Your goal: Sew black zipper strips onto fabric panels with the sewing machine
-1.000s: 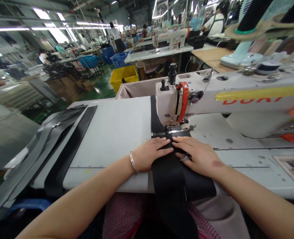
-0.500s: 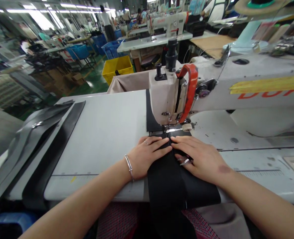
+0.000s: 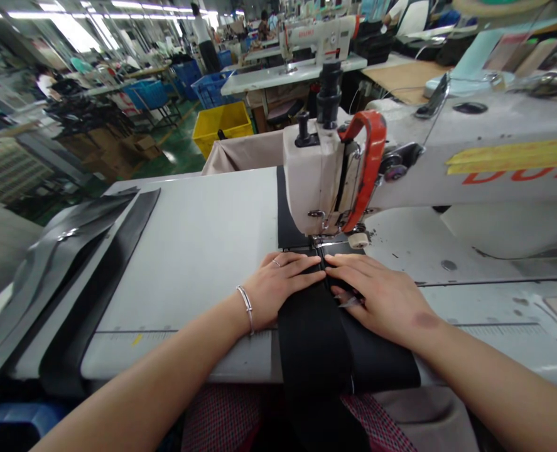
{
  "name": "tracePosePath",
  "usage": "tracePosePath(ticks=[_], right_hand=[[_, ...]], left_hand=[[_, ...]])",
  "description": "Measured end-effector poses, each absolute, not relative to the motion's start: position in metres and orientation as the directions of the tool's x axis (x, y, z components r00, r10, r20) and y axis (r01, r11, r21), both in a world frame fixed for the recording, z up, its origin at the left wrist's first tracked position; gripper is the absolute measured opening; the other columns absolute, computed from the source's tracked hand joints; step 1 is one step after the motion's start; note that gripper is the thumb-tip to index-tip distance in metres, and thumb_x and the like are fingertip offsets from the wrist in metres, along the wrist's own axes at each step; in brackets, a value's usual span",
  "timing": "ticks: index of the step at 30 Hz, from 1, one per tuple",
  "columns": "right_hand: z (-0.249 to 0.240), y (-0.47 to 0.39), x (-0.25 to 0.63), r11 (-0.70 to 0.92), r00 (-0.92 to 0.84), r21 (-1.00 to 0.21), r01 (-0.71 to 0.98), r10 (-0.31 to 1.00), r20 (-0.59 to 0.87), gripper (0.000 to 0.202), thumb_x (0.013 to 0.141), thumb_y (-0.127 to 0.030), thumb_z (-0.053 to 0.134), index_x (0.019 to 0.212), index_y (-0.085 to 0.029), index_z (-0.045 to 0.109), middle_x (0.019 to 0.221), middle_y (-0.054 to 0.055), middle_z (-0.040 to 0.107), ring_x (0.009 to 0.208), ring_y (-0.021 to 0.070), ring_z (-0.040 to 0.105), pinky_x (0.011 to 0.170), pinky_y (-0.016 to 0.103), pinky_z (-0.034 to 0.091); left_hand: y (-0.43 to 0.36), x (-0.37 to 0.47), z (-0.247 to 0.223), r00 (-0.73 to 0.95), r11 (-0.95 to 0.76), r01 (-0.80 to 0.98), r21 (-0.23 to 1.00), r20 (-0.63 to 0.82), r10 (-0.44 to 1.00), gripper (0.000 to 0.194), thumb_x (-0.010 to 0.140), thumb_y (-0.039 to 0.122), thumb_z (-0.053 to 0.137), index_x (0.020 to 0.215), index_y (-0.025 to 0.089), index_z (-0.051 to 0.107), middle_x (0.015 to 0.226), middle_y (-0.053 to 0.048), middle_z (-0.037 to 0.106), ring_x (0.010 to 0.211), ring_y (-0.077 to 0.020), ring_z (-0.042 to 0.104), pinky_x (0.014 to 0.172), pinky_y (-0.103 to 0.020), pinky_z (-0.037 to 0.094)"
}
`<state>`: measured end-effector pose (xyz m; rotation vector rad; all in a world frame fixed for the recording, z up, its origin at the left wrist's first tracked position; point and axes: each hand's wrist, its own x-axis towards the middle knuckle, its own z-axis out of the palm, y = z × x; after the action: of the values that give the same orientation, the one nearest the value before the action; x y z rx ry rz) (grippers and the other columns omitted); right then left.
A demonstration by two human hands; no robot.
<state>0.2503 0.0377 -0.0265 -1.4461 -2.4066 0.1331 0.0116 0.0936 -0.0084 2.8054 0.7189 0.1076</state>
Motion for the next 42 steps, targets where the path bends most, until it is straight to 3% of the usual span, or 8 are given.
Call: tracePosePath(ticks=[13,20,26,31,35,38,40,42], right_hand=[[-0.027,0.041,0.249,0.479,-0.43,-0.226,0.848,0.872,0.235,0.032,0.092,-0.029,0.045,0.122,-0.025,0.056,0.138,0.001,0.051,0.126,0.0208,0.045,0.1,0.04,0.045],[-0.025,0.042,0.25,0.486,-0.441,-0.217,0.847,0.869,0.224,0.034,0.092,-0.029,0.045,0.125,-0.024,0.054,0.14,0.002,0.049,0.128,0.0217,0.044,0.101,0.042,0.045],[-0.026,0.041,0.25,0.502,-0.448,-0.237,0.832,0.859,0.249,0.035,0.091,-0.028,0.046,0.125,-0.025,0.055,0.139,0.004,0.05,0.127,0.0224,0.045,0.1,0.043,0.045],[-0.023,0.049,0.254,0.519,-0.459,-0.273,0.81,0.851,0.256,0.041,0.086,-0.024,0.052,0.127,-0.027,0.054,0.138,0.004,0.051,0.126,0.0228,0.046,0.1,0.043,0.045],[-0.01,0.063,0.263,0.467,-0.426,-0.274,0.841,0.883,0.197,0.027,0.084,-0.029,0.057,0.11,-0.029,0.063,0.114,0.002,0.065,0.104,0.0237,0.06,0.086,0.039,0.05],[-0.005,0.079,0.267,0.309,-0.284,-0.291,0.906,0.951,0.126,0.028,0.08,-0.041,0.061,0.101,-0.022,0.061,0.092,0.005,0.067,0.077,0.0222,0.063,0.065,0.033,0.049],[-0.008,0.09,0.265,0.263,-0.229,-0.356,0.897,0.964,0.137,0.029,0.08,-0.041,0.062,0.099,-0.02,0.06,0.092,0.007,0.067,0.076,0.0216,0.063,0.064,0.031,0.047],[-0.013,0.098,0.261,0.246,-0.188,-0.421,0.873,0.966,0.176,0.02,0.082,-0.036,0.06,0.095,-0.02,0.06,0.093,0.007,0.067,0.081,0.0214,0.064,0.067,0.03,0.047]], left_hand=[[0.095,0.013,-0.011,0.869,-0.847,0.481,0.227,0.007,0.495,0.061,0.085,0.027,0.051,0.143,0.03,0.033,0.152,0.0,0.028,0.136,-0.0227,0.028,0.113,-0.043,0.023],[0.095,0.013,-0.015,0.868,-0.849,0.483,0.214,0.011,0.497,0.07,0.08,0.022,0.056,0.145,0.028,0.03,0.151,-0.004,0.028,0.136,-0.0267,0.027,0.113,-0.047,0.022],[0.099,0.013,-0.018,0.861,-0.845,0.493,0.208,0.023,0.508,0.064,0.086,0.021,0.051,0.145,0.031,0.029,0.149,-0.005,0.03,0.137,-0.0248,0.026,0.115,-0.046,0.019],[0.103,0.013,-0.023,0.853,-0.834,0.497,0.239,0.043,0.52,0.075,0.079,0.017,0.056,0.146,0.032,0.025,0.149,-0.005,0.029,0.139,-0.0244,0.024,0.117,-0.047,0.017],[0.116,0.011,-0.017,0.874,-0.831,0.435,0.347,0.06,0.483,0.068,0.079,0.02,0.058,0.143,0.029,0.036,0.147,-0.005,0.034,0.137,-0.0246,0.029,0.117,-0.044,0.019],[0.141,0.011,-0.005,0.769,-0.681,0.523,0.512,0.061,0.636,0.043,0.081,0.013,0.051,0.122,0.024,0.06,0.127,-0.002,0.057,0.118,-0.0187,0.052,0.106,-0.032,0.038],[0.161,0.015,0.0,0.574,-0.515,0.655,0.553,0.079,0.815,0.032,0.083,0.011,0.048,0.107,0.02,0.067,0.104,-0.004,0.067,0.1,-0.0188,0.061,0.095,-0.032,0.046],[0.179,0.022,-0.001,0.4,-0.405,0.734,0.545,0.135,0.906,0.021,0.082,0.019,0.055,0.099,0.014,0.067,0.097,-0.009,0.066,0.098,-0.0237,0.06,0.093,-0.039,0.046]])
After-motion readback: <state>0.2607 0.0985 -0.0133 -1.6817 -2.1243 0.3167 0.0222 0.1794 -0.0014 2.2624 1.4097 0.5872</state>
